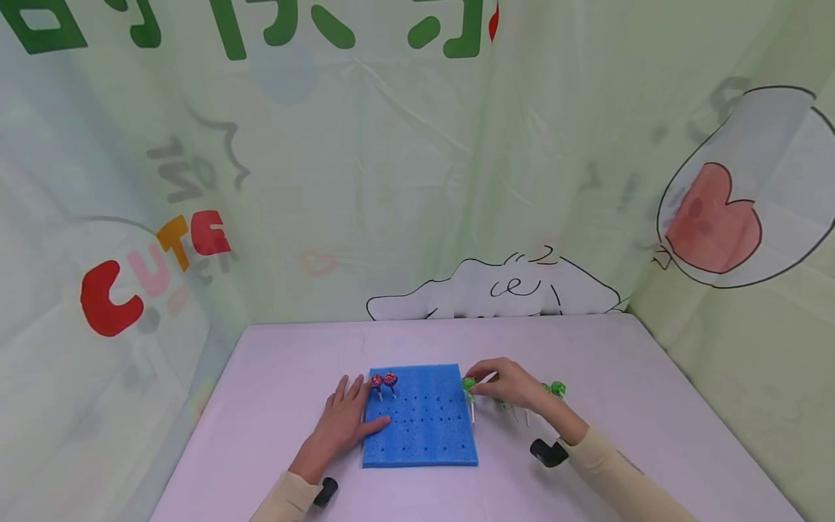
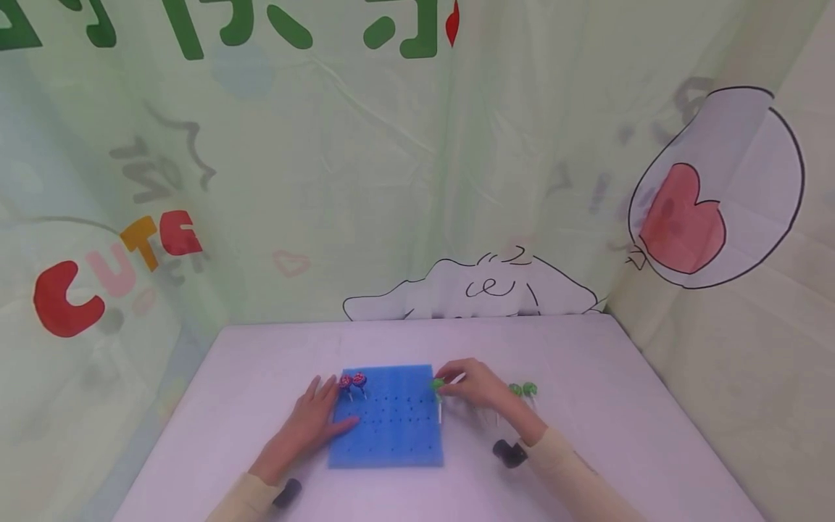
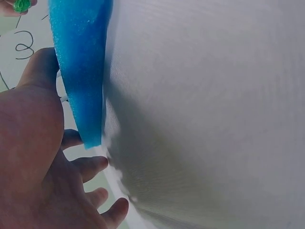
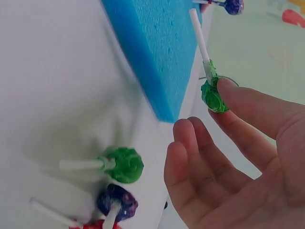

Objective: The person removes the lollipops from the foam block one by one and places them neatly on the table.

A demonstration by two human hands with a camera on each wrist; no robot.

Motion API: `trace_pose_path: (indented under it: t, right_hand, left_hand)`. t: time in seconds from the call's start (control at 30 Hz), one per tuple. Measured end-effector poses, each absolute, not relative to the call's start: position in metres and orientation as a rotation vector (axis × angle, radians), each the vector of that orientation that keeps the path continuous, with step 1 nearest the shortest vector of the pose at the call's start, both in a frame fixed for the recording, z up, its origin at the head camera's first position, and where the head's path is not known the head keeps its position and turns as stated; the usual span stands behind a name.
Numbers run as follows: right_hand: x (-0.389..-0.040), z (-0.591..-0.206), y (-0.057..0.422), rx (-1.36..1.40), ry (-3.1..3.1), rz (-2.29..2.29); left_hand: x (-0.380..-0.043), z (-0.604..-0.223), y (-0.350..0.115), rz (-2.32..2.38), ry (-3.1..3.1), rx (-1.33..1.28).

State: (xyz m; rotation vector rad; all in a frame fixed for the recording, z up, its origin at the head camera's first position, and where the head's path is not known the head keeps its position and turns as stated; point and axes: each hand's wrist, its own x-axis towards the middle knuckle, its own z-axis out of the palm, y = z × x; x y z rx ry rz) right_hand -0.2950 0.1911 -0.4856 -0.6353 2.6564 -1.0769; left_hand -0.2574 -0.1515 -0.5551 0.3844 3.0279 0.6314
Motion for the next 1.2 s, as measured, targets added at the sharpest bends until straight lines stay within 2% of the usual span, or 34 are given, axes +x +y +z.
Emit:
trace_pose_path:
  t: [0.73, 1.2]
  right_hand:
    - [-0.292, -0.485, 0.229, -0.420, 2.663, -1.113]
    - [-0.297, -0.478, 0.245, -0.499, 2.673, -1.055]
  left_hand:
    - [-0.258, -0.557, -0.149, 0.619, 3.026, 0.385]
    - [-0.260, -0.562, -0.153, 0.615, 3.034, 0.399]
